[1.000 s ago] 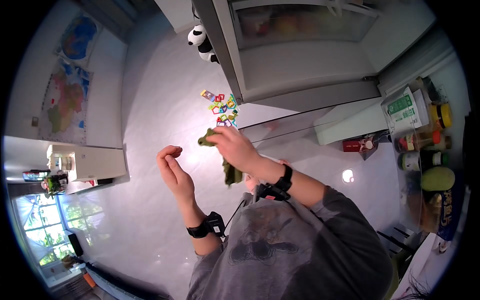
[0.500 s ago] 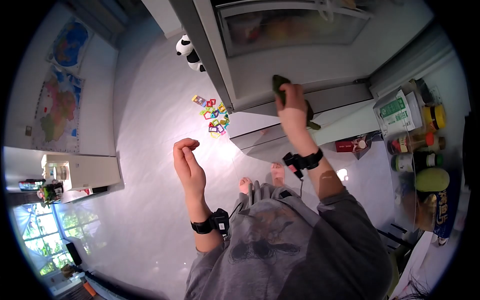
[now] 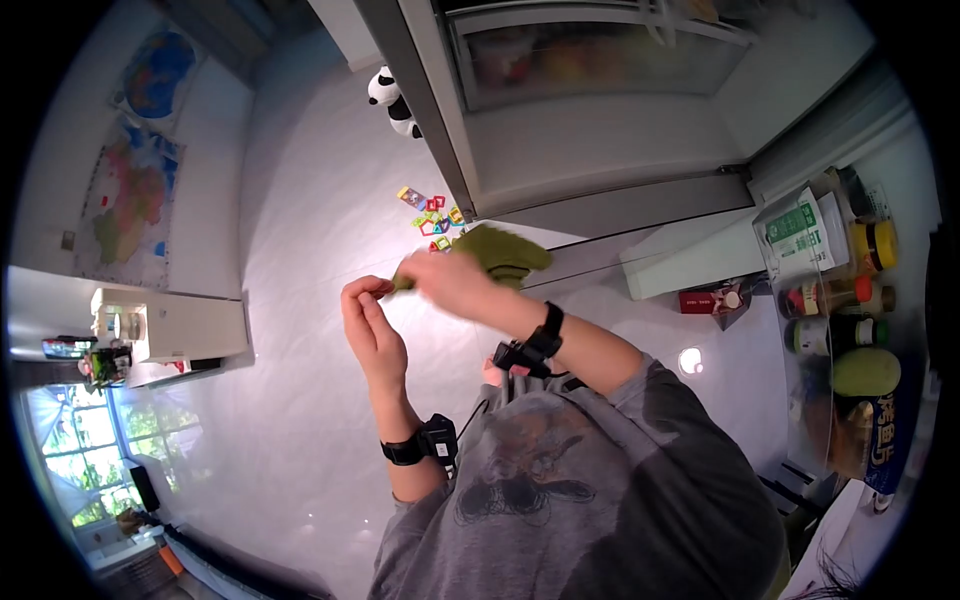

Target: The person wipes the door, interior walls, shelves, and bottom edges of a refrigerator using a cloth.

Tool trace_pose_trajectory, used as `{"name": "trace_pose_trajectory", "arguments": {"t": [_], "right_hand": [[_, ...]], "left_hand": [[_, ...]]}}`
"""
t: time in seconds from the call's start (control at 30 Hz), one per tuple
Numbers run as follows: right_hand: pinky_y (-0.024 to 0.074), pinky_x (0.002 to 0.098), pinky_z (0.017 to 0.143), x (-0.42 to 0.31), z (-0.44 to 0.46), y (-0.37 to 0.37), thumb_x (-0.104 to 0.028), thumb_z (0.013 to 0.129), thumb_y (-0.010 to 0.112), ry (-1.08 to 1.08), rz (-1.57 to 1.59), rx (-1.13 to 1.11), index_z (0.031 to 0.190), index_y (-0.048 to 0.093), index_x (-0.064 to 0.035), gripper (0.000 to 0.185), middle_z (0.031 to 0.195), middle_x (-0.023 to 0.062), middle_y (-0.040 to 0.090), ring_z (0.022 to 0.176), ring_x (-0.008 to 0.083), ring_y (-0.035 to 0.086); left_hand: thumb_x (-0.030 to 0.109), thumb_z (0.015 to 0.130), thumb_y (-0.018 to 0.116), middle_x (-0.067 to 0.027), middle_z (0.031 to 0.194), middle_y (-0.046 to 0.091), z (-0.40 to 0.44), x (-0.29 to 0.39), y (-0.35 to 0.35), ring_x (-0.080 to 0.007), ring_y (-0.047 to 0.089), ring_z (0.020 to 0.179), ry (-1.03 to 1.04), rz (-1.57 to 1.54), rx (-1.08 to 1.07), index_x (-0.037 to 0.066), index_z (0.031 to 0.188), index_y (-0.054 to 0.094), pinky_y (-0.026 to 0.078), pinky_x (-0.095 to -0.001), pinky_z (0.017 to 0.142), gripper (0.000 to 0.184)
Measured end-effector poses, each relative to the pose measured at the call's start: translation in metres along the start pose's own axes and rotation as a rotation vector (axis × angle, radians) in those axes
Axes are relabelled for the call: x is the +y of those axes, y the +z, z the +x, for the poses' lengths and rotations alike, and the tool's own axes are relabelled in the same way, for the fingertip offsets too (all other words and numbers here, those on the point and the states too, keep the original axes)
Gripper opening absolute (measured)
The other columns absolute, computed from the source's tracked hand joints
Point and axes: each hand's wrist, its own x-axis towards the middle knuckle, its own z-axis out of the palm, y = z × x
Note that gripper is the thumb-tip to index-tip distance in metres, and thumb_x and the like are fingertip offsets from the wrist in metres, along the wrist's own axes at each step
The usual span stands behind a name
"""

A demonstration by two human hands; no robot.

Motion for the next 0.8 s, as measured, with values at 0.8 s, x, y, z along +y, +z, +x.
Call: {"name": "trace_pose_trajectory", "arguments": {"t": [0.8], "right_hand": [[0.0486, 0.0365, 0.069, 0.025, -0.006, -0.046, -0.016, 0.078, 0.059, 0.245, -0.819, 0.107, 0.090, 0.063, -0.0114, 0.014, 0.092, 0.0074, 0.061, 0.084, 0.0273, 0.061]], "left_hand": [[0.008, 0.101, 0.035, -0.0089, 0.091, 0.059, 0.002, 0.010, 0.017, -0.0163, 0.057, 0.086, -0.015, -0.039, -0.009, -0.001, 0.097, 0.053, 0.046, -0.0291, 0.082, 0.021]]}}
